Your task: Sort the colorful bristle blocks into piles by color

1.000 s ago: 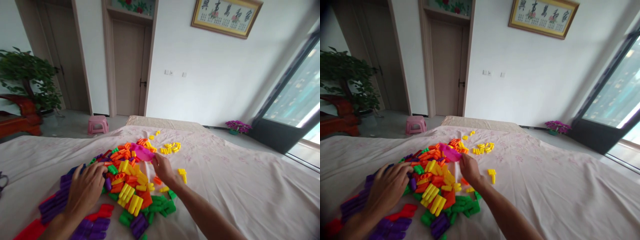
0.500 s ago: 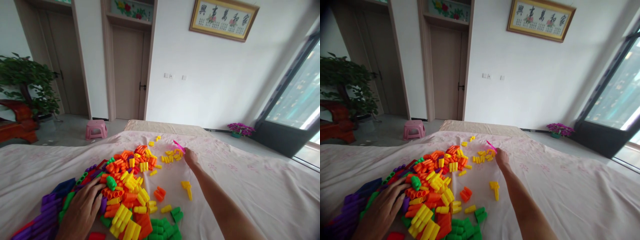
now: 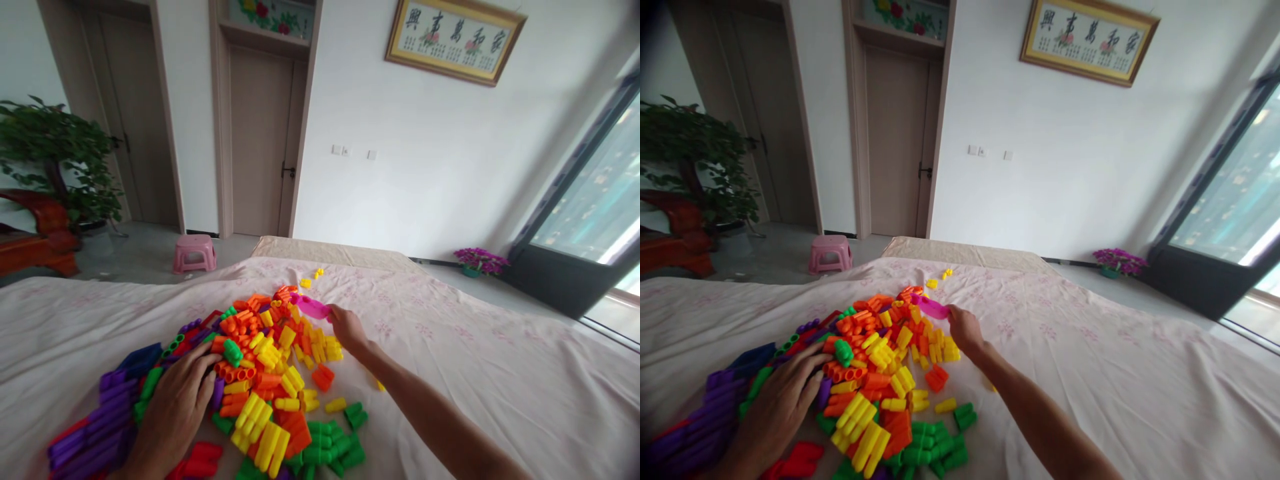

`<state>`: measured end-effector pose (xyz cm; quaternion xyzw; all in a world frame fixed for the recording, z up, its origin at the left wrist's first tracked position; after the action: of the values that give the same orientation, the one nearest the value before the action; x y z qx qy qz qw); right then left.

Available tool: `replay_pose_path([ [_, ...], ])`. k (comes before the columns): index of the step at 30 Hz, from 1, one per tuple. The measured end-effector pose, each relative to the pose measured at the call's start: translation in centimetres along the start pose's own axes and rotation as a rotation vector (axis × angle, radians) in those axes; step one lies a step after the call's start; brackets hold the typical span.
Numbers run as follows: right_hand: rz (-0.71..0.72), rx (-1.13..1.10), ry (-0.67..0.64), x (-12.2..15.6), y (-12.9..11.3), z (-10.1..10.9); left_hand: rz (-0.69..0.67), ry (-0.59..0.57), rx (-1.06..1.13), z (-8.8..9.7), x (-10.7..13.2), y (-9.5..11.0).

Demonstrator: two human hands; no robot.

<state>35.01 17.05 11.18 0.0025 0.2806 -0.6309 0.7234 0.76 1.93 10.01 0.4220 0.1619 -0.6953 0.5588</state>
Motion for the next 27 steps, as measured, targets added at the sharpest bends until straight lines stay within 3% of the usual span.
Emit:
replay_pose_path([
  [3, -0.206, 0.120, 0.094, -4.3, 3.7, 1.7, 0.016, 0.017, 0.002, 0.2, -0.1, 0.0],
  [6, -0.328, 0.195, 0.130, -8.8, 6.5, 2.1, 0.023, 0.021, 0.002, 0.2, -0.1, 0.0],
  [12, -0.399, 0.258, 0.116, -15.0, 8.7, -1.0, 0.025, 0.036, -0.035, -0.1, 0.3, -0.6],
  [20, -0.300, 0.288, 0.021, -18.7, 8.3, -6.2, -0.021, 0.094, -0.056, 0.2, 0.6, -0.7],
  [27, -0.009, 0.183, -0.094, -17.1, 3.2, -7.9, -0.012, 0.091, -0.051, 0.8, -0.1, 0.1],
])
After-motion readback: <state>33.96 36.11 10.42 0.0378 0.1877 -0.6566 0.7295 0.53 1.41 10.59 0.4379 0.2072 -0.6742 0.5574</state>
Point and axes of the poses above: each hand's wrist, its own x-axis away from the middle knuckle, its own z-axis out of the back of the hand, y = z × x, the point moved 9 cm from there along -x, towards the middle knuckle, and after that the axes turned 12 degrees about y, right-handed, at the moved point
